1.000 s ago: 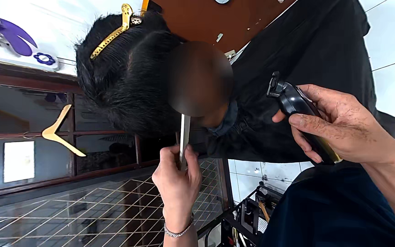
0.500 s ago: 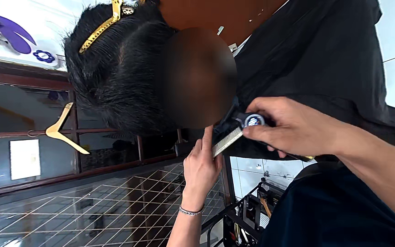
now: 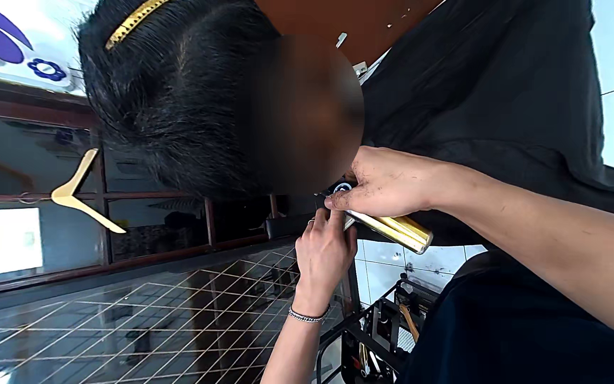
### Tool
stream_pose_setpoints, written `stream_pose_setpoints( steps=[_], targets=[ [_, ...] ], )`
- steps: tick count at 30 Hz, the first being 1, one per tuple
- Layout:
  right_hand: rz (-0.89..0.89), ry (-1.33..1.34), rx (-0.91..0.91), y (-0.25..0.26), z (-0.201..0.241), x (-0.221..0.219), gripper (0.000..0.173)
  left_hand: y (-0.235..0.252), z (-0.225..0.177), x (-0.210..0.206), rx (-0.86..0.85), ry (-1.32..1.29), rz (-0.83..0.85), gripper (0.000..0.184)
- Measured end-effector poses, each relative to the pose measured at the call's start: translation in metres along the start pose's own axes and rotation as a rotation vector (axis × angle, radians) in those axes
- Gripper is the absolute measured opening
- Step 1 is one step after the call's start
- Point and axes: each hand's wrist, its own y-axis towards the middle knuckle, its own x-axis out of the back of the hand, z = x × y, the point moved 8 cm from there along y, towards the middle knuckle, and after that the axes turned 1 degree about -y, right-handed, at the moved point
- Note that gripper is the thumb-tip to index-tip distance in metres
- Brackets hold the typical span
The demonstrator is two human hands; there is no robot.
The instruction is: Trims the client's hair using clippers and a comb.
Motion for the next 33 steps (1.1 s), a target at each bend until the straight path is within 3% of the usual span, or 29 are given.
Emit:
stream_pose_setpoints(
  steps=[11,21,25,29,33],
  targets=[
    [-0.048,-0.063,0.063,0.002,0.004,0.002,0.036,0.0,-0.001,-0.001,-0.003,-0.018,-0.022,0.023],
    [-0.064,-0.07,0.063,0.0,0.001,0.006,0.037,0.0,0.001,-0.002,0.013,-0.036,0.003,0.033],
    [-0.055,-0.12,0.093,-0.001,0.001,0.003,0.032,0.001,0.0,-0.002,0.011,-0.038,0.001,0.025],
    [-0.075,-0.105,0.182,-0.015,0.009,0.011,0.028,0.0,-0.003,0.003,0.006,-0.055,-0.015,0.029],
    [-0.135,-0.123,0.184,-0.034,0.024,0.033,0.029,0.004,-0.011,0.019,-0.008,-0.092,-0.088,0.049]
  ],
)
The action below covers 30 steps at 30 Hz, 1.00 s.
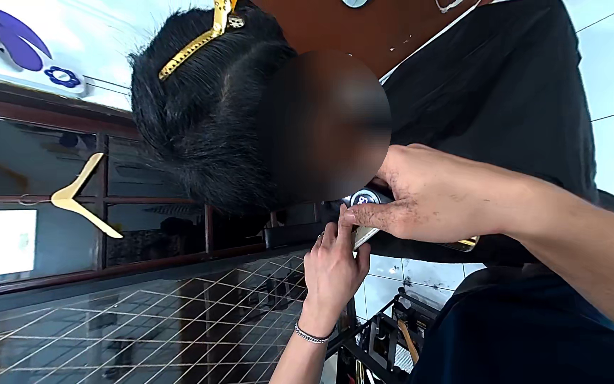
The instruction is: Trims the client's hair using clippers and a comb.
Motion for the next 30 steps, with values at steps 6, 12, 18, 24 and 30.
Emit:
stream_pose_setpoints(
  steps=[6,12,18,24,30],
  targets=[
    [-0.058,-0.142,0.018,0.004,0.011,0.02,0.03,0.02,-0.002,0.012,0.08,0.072,-0.051,0.059],
    [-0.03,-0.168,0.052,0.013,0.015,0.025,0.029,0.021,-0.002,0.008,0.114,0.087,-0.041,0.052],
    [0.022,-0.134,0.031,0.021,0.012,0.03,0.031,0.022,-0.002,0.007,0.133,0.082,-0.025,0.049],
    [0.051,-0.054,0.056,0.025,0.011,0.032,0.03,0.021,-0.002,0.008,0.134,0.086,-0.028,0.051],
    [0.076,-0.01,0.079,0.028,0.006,0.034,0.034,0.021,-0.003,0.007,0.151,0.089,-0.001,0.057]
  ],
)
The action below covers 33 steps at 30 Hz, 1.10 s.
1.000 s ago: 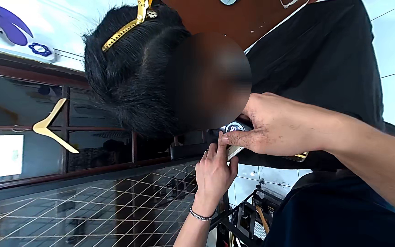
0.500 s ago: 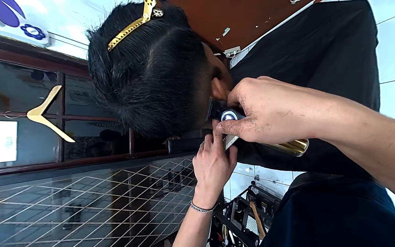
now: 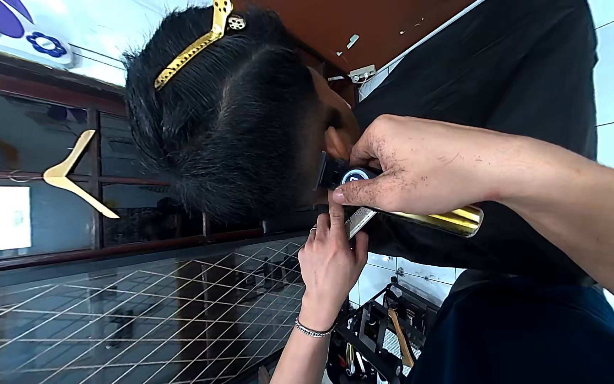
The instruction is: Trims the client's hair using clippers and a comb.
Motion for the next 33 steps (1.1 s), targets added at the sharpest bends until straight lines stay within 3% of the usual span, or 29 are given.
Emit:
stream_pose_setpoints(
  steps=[4,10,16,19,21,24,28,30,33],
  targets=[
    [0.016,0.052,0.051,0.001,0.001,0.0,0.032,0.0,-0.002,0.002,0.0,0.005,-0.004,0.044],
    [0.094,0.201,0.044,0.005,-0.005,0.002,0.039,0.0,-0.003,0.003,0.009,0.026,0.011,0.055],
    [0.06,0.168,0.081,0.008,-0.006,0.004,0.039,0.001,-0.005,0.004,0.02,0.03,0.022,0.052],
    [0.06,0.206,0.156,0.005,-0.001,-0.001,0.033,-0.001,-0.009,0.006,-0.004,0.029,0.009,0.037],
    [0.151,0.211,0.205,-0.004,0.006,-0.008,0.029,-0.004,-0.016,0.011,-0.047,0.011,-0.034,0.029],
    [0.15,0.332,0.339,-0.024,0.005,0.0,0.024,-0.004,-0.027,0.023,-0.075,-0.088,-0.042,0.038],
    [-0.113,0.755,0.327,-0.042,-0.017,0.045,0.028,0.015,-0.042,0.039,0.006,-0.205,-0.079,0.089],
    [-0.142,0.85,0.239,-0.043,-0.026,0.054,0.031,0.025,-0.047,0.039,0.081,-0.18,-0.08,0.093],
    [-0.054,0.773,0.163,-0.043,-0.028,0.061,0.03,0.037,-0.058,0.037,0.198,-0.155,-0.059,0.091]
  ],
)
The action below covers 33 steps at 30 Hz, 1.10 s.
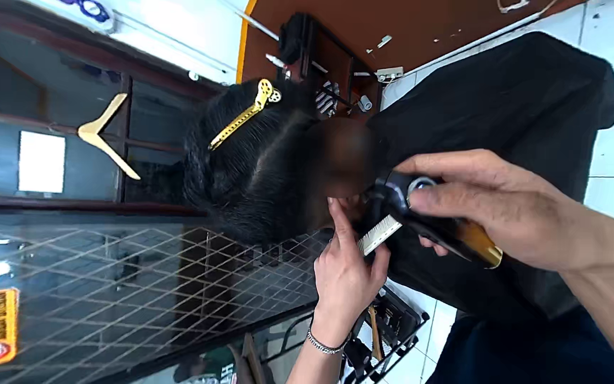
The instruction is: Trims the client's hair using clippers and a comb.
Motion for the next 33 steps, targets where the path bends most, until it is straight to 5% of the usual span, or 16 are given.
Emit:
stream_pose_setpoints(
  steps=[10,18,23,26,30,33],
  targets=[
    [0.366,-0.489,-0.343,0.049,-0.015,-0.009,0.03,0.009,-0.035,-0.022,0.198,0.285,0.13,0.037],
    [0.439,-0.566,-0.378,0.066,-0.026,-0.019,0.039,0.012,-0.041,-0.025,0.28,0.273,0.147,0.036],
    [0.46,-0.541,-0.4,0.083,-0.049,-0.017,0.034,0.01,-0.039,-0.028,0.298,0.268,0.126,0.035],
    [0.429,-0.521,-0.382,0.08,-0.025,-0.02,0.028,0.011,-0.039,-0.029,0.287,0.282,0.148,0.037],
    [0.479,-0.479,-0.218,0.068,-0.03,-0.022,0.022,0.01,-0.038,-0.033,0.253,0.333,0.172,0.033],
    [0.479,-0.489,-0.301,0.065,-0.037,-0.023,0.027,0.009,-0.036,-0.031,0.273,0.306,0.181,0.035]
  ],
)
